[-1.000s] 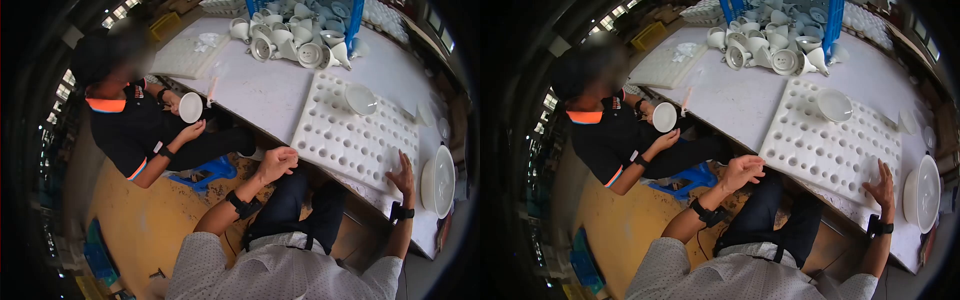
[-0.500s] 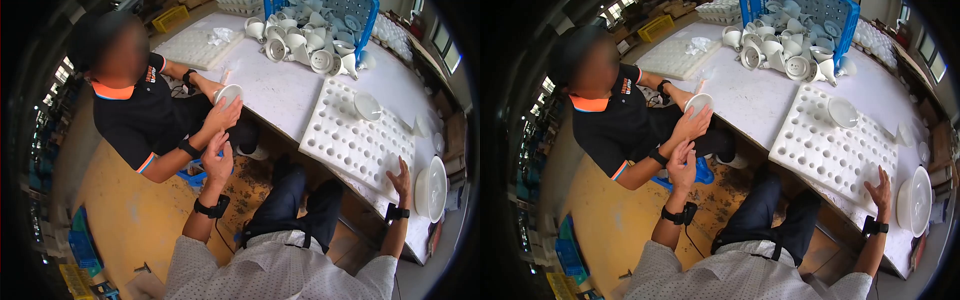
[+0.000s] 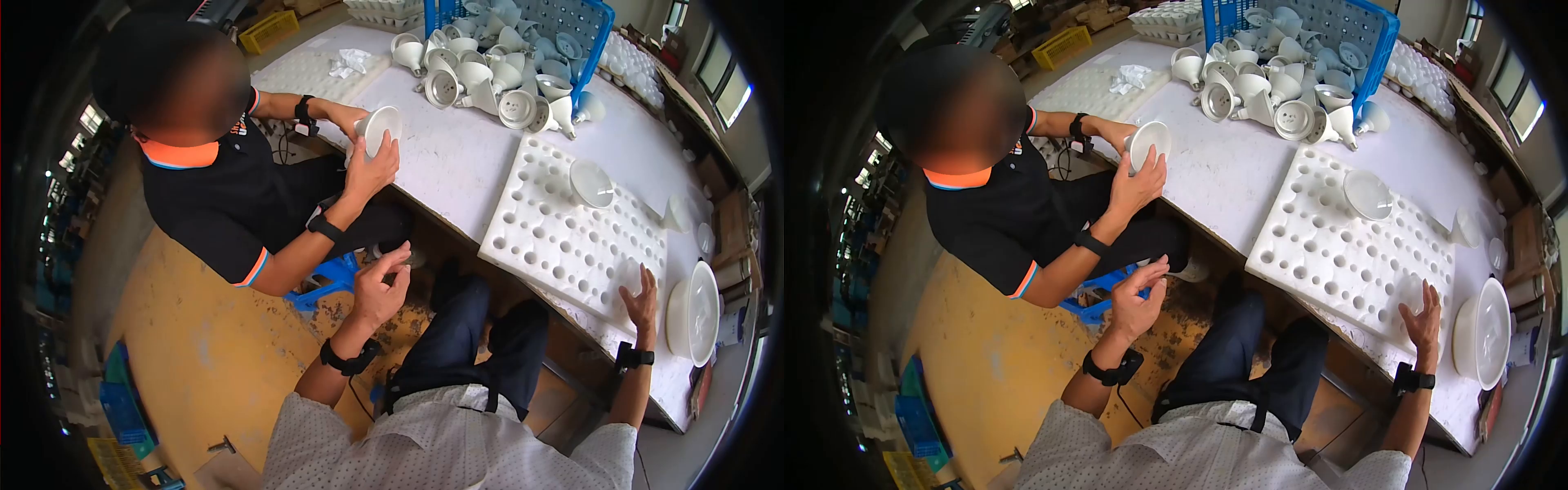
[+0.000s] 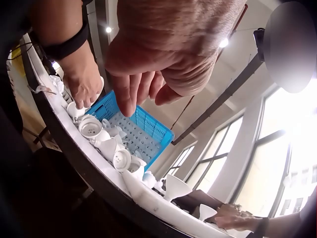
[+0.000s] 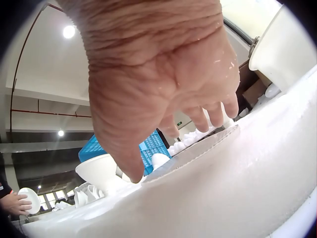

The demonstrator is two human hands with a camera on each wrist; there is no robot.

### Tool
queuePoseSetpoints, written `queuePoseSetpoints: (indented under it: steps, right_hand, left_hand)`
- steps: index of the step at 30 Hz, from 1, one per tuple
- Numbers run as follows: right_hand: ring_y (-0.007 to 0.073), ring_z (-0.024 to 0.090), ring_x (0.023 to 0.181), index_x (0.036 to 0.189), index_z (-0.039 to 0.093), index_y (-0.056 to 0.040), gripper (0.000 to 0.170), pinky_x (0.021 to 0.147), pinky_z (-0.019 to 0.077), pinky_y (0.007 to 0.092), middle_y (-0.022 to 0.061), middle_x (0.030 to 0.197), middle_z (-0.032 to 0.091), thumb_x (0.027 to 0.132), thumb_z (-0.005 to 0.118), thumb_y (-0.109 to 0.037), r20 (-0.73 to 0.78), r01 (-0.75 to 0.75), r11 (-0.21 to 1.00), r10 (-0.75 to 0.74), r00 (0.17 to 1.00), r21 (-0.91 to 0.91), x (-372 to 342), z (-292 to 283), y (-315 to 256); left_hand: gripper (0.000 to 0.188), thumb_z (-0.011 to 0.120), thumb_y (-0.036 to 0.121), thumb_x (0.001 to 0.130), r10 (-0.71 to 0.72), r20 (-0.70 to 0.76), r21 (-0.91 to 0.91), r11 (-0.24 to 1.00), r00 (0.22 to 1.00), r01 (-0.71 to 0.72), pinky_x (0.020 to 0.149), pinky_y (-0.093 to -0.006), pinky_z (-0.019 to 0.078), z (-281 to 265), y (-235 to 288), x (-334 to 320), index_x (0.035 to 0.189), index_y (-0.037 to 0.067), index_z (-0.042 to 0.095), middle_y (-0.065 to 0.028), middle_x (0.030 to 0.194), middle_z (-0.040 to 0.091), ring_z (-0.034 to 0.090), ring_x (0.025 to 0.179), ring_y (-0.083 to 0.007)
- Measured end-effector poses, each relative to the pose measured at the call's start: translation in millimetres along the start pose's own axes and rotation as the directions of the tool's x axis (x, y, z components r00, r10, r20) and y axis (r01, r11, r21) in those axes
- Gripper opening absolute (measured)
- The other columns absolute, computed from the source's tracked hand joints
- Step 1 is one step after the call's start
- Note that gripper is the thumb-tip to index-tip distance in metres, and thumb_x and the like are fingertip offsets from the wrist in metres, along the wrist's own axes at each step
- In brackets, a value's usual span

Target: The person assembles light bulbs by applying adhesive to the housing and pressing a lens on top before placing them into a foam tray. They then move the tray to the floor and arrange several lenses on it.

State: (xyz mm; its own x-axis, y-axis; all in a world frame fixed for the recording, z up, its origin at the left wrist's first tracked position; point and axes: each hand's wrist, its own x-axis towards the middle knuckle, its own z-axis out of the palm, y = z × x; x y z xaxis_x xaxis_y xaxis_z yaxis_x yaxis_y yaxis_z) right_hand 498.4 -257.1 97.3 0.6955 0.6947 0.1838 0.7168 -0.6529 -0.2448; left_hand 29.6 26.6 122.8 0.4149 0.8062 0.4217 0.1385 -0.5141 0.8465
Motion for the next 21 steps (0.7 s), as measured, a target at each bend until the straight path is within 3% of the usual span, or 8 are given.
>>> queuePoseSetpoints:
  steps: [9, 11, 13, 21]
  right_hand:
    - [0.0379, 0.031, 0.129, 0.138, 0.035, -0.0126, 0.077, 0.106, 0.0279, 0.046, 0.0221, 0.139, 0.034, 0.072, 0.07, -0.031, -0.02, 0.016, 0.998, -0.015, 1.0, 0.066, -11, -2, 3]
    - [0.0375, 0.031, 0.129, 0.138, 0.035, -0.0112, 0.077, 0.106, 0.0275, 0.0459, 0.0222, 0.139, 0.033, 0.072, 0.069, -0.03, -0.055, 0.018, 0.999, -0.015, 0.998, 0.047, -11, 0, 5]
    - [0.0367, 0.03, 0.13, 0.138, 0.035, -0.0108, 0.076, 0.106, 0.0274, 0.0455, 0.0216, 0.139, 0.033, 0.072, 0.068, -0.03, -0.039, -0.011, 0.997, 0.014, 0.999, 0.073, -12, -1, -1]
    - [0.0358, 0.032, 0.129, 0.138, 0.036, -0.0111, 0.074, 0.106, 0.0274, 0.0451, 0.0188, 0.139, 0.034, 0.073, 0.068, -0.027, -0.159, 0.079, 0.989, -0.059, 0.986, 0.122, -16, 9, -2]
  left_hand:
    - [0.033, 0.058, -0.001, 0.081, -0.16, 0.174, 0.027, 0.987, 0.972, 0.157, 0.077, -0.0275, 0.0523, 8, -5, -19, 0.114, 0.0, 0.058, -0.0154, 0.104, 0.065, 0.065, 0.092, -0.0192]
    - [0.03, 0.06, 0.003, 0.081, -0.156, 0.213, 0.024, 0.988, 0.965, 0.155, 0.072, -0.026, 0.0525, 11, -7, -27, 0.11, 0.0, 0.06, -0.0135, 0.103, 0.066, 0.066, 0.086, -0.0167]
    - [0.028, 0.06, 0.004, 0.081, -0.253, 0.263, 0.046, 0.967, 0.931, 0.25, 0.071, -0.0252, 0.0526, 13, -4, -33, 0.108, 0.0, 0.061, -0.0124, 0.105, 0.066, 0.067, 0.085, -0.0158]
    - [0.026, 0.06, 0.003, 0.081, -0.214, 0.327, 0.065, 0.977, 0.92, 0.204, 0.068, -0.0249, 0.0528, 16, -3, -44, 0.107, 0.001, 0.061, -0.0117, 0.106, 0.065, 0.067, 0.082, -0.0164]
